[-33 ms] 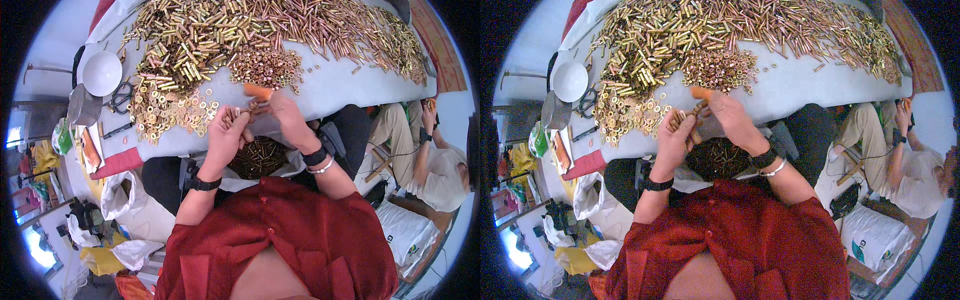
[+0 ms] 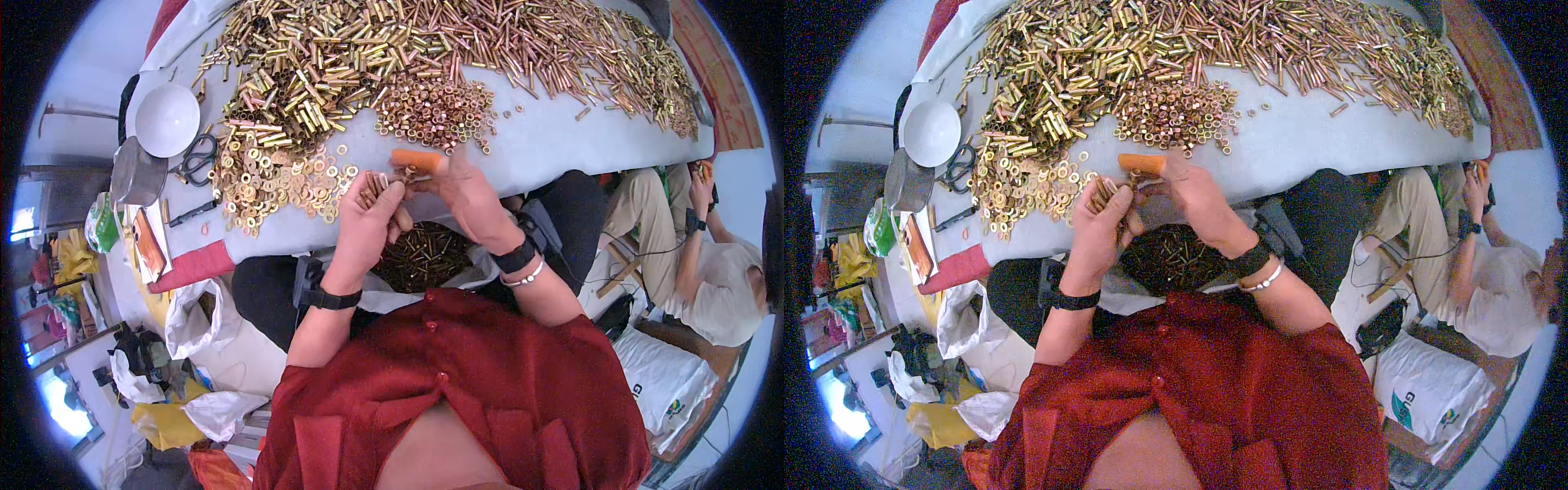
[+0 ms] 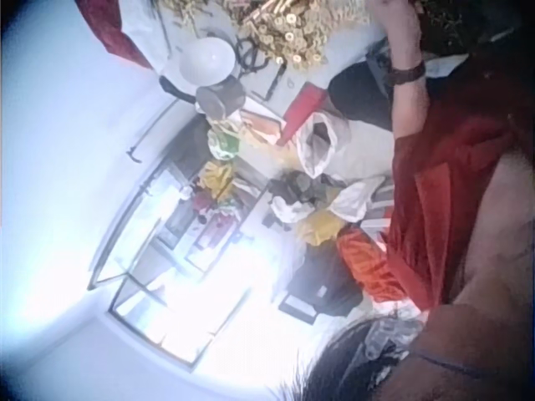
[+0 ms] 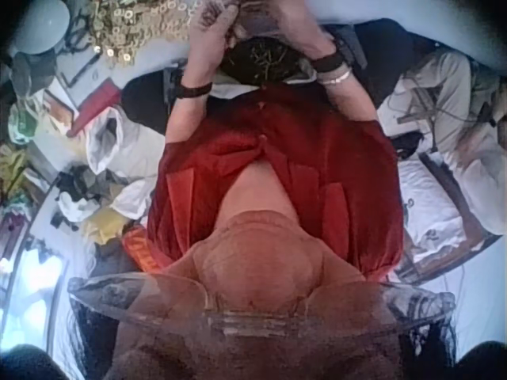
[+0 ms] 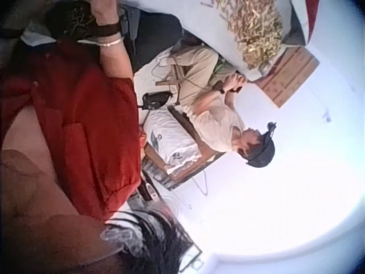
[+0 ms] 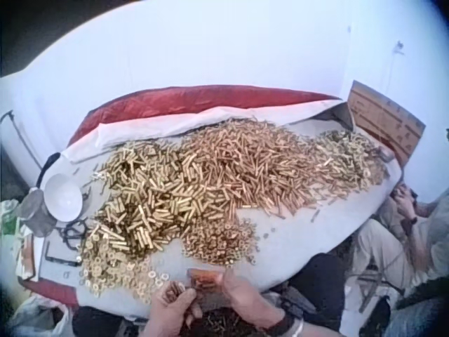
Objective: Manually assembling metal connector components by placing washers/rings onto cylindrical terminals.
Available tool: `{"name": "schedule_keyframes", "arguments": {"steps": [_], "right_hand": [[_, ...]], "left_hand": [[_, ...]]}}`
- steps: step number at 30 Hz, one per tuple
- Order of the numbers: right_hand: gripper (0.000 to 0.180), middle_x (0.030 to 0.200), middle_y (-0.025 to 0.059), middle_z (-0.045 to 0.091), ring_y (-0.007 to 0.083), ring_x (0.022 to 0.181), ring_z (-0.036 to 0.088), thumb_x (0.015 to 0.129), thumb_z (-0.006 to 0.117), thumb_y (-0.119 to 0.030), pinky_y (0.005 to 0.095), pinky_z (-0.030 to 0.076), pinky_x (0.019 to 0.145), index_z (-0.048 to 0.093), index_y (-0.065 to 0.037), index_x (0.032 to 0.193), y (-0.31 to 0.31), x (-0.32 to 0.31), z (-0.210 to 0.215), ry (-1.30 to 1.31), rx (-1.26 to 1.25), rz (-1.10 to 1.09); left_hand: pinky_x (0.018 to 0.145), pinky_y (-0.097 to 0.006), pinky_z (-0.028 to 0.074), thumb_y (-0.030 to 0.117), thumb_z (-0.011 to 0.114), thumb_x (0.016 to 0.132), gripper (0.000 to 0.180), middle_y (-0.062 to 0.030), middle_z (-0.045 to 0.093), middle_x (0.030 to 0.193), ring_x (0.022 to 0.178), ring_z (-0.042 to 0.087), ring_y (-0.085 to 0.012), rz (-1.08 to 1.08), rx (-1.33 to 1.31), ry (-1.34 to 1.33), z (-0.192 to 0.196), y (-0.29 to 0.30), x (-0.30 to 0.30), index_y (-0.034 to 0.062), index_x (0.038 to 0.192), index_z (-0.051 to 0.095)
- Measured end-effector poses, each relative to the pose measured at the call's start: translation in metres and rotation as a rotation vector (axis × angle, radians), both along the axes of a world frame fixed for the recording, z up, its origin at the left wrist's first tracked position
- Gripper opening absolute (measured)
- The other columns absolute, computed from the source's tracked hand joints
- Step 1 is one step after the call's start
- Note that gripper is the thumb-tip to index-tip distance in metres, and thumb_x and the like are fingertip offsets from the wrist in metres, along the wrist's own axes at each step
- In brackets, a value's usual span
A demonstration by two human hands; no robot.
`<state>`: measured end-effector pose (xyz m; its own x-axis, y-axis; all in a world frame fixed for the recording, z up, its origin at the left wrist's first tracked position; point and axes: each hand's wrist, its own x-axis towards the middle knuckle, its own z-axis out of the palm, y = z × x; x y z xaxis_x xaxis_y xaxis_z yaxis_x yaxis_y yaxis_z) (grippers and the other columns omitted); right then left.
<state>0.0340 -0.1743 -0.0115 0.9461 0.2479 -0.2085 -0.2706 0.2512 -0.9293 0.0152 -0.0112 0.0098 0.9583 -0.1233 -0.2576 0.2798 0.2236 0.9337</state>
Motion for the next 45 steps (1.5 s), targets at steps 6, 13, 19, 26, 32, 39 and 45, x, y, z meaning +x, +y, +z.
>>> {"name": "schedule_keyframes", "arguments": {"steps": [6,13,19,26,32,39,45], "right_hand": [[0.063,0.112,0.0145,0.057,0.0211,0.101,0.054,0.096,0.024,-0.049,0.0353,0.043,0.087,0.053,0.004,0.116,0.005,0.0,0.016,-0.29,0.018,-0.077],[0.058,0.106,0.0135,0.06,0.0203,0.092,0.057,0.098,0.027,-0.044,0.0338,0.044,0.084,0.052,0.006,0.115,-0.003,0.006,0.009,-0.114,0.055,-0.092],[0.034,0.079,0.0075,0.063,0.0151,0.075,0.057,0.091,0.051,-0.032,0.03,0.043,0.066,0.063,-0.001,0.086,-0.007,0.03,0.029,-0.201,-0.477,-0.211],[0.024,0.079,0.0126,0.057,0.0292,0.076,0.053,0.075,0.069,-0.024,0.038,0.042,0.067,0.064,-0.004,0.085,0.026,0.11,0.026,-0.927,-1.15,-0.603],[0.026,0.079,0.0113,0.057,0.0283,0.08,0.052,0.071,0.071,-0.024,0.0403,0.041,0.07,0.062,-0.005,0.085,0.033,0.139,0.012,-0.879,-1.271,-0.531],[0.022,0.085,0.0089,0.06,0.0269,0.086,0.055,0.075,0.064,-0.01,0.0332,0.042,0.08,0.061,-0.005,0.096,0.024,0.067,0.031,-0.395,-0.306,-0.303],[0.02,0.098,0.011,0.053,0.0306,0.089,0.05,0.073,0.059,-0.004,0.0384,0.042,0.076,0.064,-0.007,0.092,0.008,0.027,0.025,-1.01,-0.868,-0.034]], "left_hand": [[0.036,-0.019,0.036,0.017,0.06,0.088,0.02,-0.0092,0.063,0.079,0.047,0.053,-0.0091,0.01,-0.213,0.071,-0.004,0.005,0.005,0.0015,0.098,0.053],[0.035,-0.018,0.035,0.015,0.058,0.089,0.017,-0.0076,0.063,0.076,0.045,0.051,-0.0081,0.036,-0.245,0.085,-0.003,0.003,0.008,0.0022,0.098,0.053],[0.036,-0.019,0.032,0.018,0.064,0.084,0.013,-0.0003,0.06,0.062,0.044,0.05,-0.0053,-0.286,0.178,0.142,0.008,0.016,0.007,0.0061,0.088,0.062],[0.038,-0.019,0.033,0.013,0.066,0.081,0.018,0.0013,0.06,0.063,0.046,0.052,-0.0042,-0.52,0.281,0.211,0.02,0.01,0.004,0.0066,0.098,0.067],[0.035,-0.019,0.033,0.011,0.062,0.084,0.016,-0.0057,0.066,0.075,0.043,0.049,-0.006,-0.038,0.138,0.135,0.011,0.01,0.011,0.0013,0.096,0.057],[0.035,-0.018,0.034,0.019,0.061,0.087,0.02,-0.0065,0.065,0.078,0.044,0.049,-0.0055,0.05,-0.061,0.21,0.01,0.02,0.011,0.0005,0.095,0.058],[0.034,-0.018,0.033,0.017,0.063,0.085,0.019,-0.0048,0.063,0.074,0.045,0.052,-0.0058,-0.078,0.075,0.221,0.01,0.018,0.009,-0.0001,0.093,0.061]]}}
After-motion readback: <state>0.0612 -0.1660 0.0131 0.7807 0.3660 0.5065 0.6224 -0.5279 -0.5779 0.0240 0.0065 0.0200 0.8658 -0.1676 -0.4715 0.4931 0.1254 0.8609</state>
